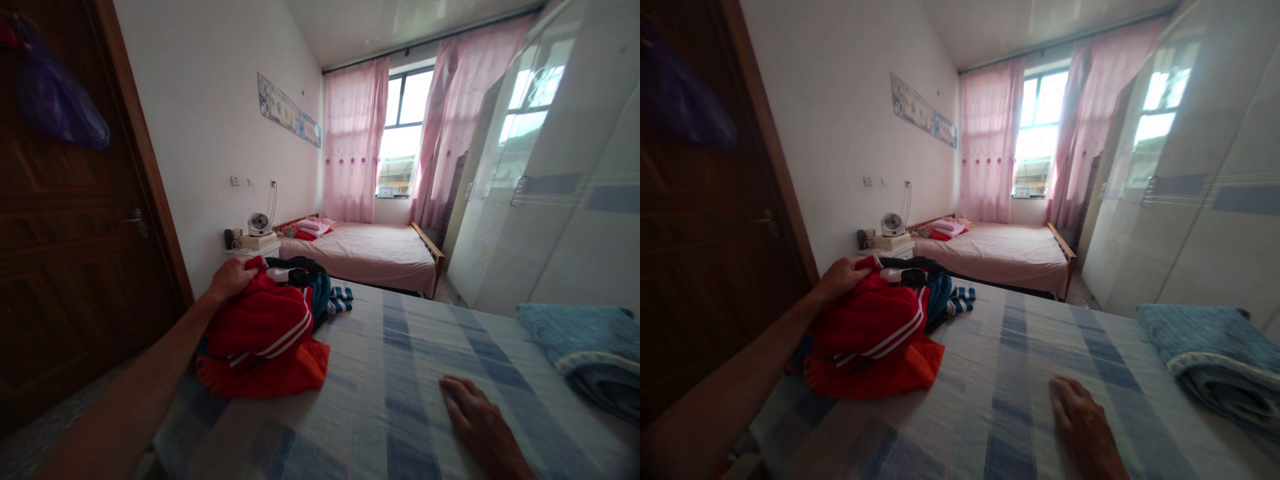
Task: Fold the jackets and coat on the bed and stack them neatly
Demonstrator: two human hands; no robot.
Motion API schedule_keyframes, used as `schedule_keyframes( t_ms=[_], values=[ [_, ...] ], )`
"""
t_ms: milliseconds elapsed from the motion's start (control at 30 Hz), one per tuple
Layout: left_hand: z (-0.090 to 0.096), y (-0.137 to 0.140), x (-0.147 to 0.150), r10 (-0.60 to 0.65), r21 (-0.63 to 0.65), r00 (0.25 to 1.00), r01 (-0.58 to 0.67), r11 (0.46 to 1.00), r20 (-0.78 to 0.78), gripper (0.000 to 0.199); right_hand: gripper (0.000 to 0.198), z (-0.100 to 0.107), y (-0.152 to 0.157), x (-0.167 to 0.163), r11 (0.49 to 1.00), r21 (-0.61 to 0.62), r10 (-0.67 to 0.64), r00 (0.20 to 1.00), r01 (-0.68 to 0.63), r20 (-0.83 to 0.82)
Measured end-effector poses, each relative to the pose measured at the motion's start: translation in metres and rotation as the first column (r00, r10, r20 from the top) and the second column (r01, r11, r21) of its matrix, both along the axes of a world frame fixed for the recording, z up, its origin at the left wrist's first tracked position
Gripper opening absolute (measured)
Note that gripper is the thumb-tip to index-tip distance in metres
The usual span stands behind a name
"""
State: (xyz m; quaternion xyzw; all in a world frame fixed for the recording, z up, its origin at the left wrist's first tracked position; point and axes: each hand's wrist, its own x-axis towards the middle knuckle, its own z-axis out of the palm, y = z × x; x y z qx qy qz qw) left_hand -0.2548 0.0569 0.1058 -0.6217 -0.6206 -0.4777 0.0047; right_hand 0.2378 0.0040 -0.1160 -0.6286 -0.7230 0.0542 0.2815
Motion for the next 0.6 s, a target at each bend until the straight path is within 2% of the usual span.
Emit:
schedule_keyframes(
  t_ms=[100, 200, 233, 300, 367, 433, 500, 567, 600],
  values=[
    [0.013, 0.002, 0.019, -0.087, 0.074, 0.992, 0.08, 0.994, 0.093, 0.032, 0.037, -0.002, 0.0, 0.0, 1.0, 0.005, 0.005, 1.0, -0.005, 0.029],
    [0.039, -0.001, 0.052, -0.172, 0.227, 0.962, 0.122, 0.966, 0.212, 0.036, 0.036, -0.004, -0.001, 0.0, 1.0, 0.016, -0.001, 0.999, 0.001, 0.048],
    [0.048, -0.004, 0.067, -0.255, 0.295, 0.932, 0.176, 0.939, 0.257, 0.036, 0.036, -0.005, -0.001, 0.0, 1.0, 0.02, -0.002, 0.999, 0.001, 0.05],
    [0.061, -0.013, 0.102, -0.476, 0.423, 0.824, 0.329, 0.844, 0.309, 0.034, 0.035, -0.004, -0.002, -0.001, 1.0, 0.029, -0.01, 0.999, 0.009, 0.05],
    [0.064, -0.026, 0.143, -0.637, 0.467, 0.717, 0.477, 0.745, 0.284, 0.029, 0.034, -0.002, -0.003, -0.003, 0.999, 0.034, -0.018, 0.999, 0.016, 0.043],
    [0.053, -0.04, 0.185, -0.713, 0.435, 0.659, 0.583, 0.686, 0.24, 0.024, 0.033, 0.001, -0.004, -0.005, 0.999, 0.033, -0.02, 0.999, 0.019, 0.029],
    [0.03, -0.054, 0.225, -0.777, 0.363, 0.602, 0.692, 0.624, 0.185, 0.018, 0.03, 0.005, -0.006, -0.007, 1.0, 0.024, 0.001, 1.0, -0.001, 0.016],
    [-0.002, -0.067, 0.257, -0.832, 0.216, 0.546, 0.805, 0.553, 0.094, 0.012, 0.025, 0.01, -0.009, -0.01, 0.999, 0.04, -0.021, 1.0, 0.021, -0.006],
    [-0.018, -0.074, 0.269, -0.856, 0.084, 0.516, 0.853, 0.516, 0.018, 0.011, 0.024, 0.013, -0.011, -0.01, 0.997, 0.055, -0.047, 0.999, 0.048, -0.019]
  ],
)
